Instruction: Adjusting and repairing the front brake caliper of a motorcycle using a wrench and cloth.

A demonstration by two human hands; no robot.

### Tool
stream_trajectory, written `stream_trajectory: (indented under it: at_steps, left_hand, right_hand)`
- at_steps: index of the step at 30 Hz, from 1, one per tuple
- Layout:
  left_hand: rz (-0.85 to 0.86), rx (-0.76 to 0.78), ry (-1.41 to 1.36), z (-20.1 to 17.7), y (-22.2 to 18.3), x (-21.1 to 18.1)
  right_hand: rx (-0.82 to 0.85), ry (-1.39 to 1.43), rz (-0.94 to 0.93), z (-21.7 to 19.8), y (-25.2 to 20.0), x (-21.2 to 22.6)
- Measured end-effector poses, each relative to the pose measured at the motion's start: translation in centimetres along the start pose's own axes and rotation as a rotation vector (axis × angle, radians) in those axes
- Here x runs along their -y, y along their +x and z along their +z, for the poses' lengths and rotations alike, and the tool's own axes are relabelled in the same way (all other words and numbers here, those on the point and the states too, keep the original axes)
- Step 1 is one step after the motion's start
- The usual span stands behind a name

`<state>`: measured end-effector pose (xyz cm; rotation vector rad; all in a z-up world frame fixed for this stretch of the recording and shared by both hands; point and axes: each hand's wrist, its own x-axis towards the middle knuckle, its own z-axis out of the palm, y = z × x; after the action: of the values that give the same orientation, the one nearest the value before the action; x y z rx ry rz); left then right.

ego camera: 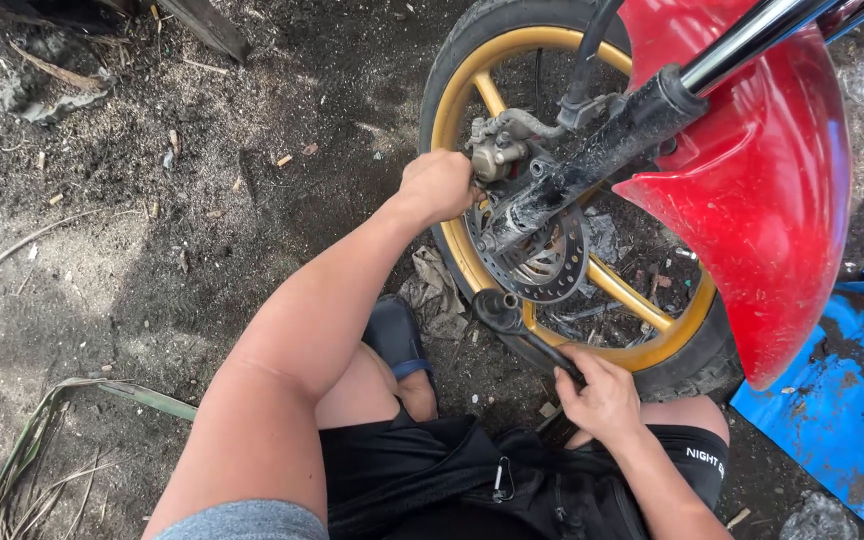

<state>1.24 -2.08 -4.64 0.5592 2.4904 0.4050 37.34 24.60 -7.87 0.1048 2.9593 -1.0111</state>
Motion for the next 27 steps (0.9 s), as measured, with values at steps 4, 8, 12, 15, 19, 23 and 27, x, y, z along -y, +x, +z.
stream_trajectory:
  at_steps: [4,8,12,15,19,23,27]
  left_hand:
    - [0.014,-0.081,0.024,0.9,-0.6,-0.1]
    - [-0.008,-0.147,-0.031,2.2,-1.3,-0.4]
    - [-0.108,-0.075,-0.2,1.6,-2.6,-1.3]
    - [-0.198,-0.053,-0.517,1.1,-2.8,-1.3]
    - [-0.19,-0.059,-0.502,2.3,-3.8,-1.4]
    - [-0.082,-0.204,-0.431,6.3,-2.5,-1.2]
    - [-0.197,-0.338,-0.671,5.5,-4.7,-3.8]
  right_hand:
    - [-0.022,-0.009,-0.109,-0.2,0.0,-0.1]
    - [0.037,0.102,-0.027,-1.0,0.4,1.8]
    - [0.067,0.225,0.05,1.0,-0.5,1.8]
    - [0.022,0.393,-0.082,-2.2,4.1,9.9]
    - [-0.093,0.371,-0.168,-2.2,9.1,14.3]
    - [-0.232,0.453,-0.25,-1.5,15.2,19.7]
    - [-0.314,0.467,-0.261,2.2,18.6,20.1]
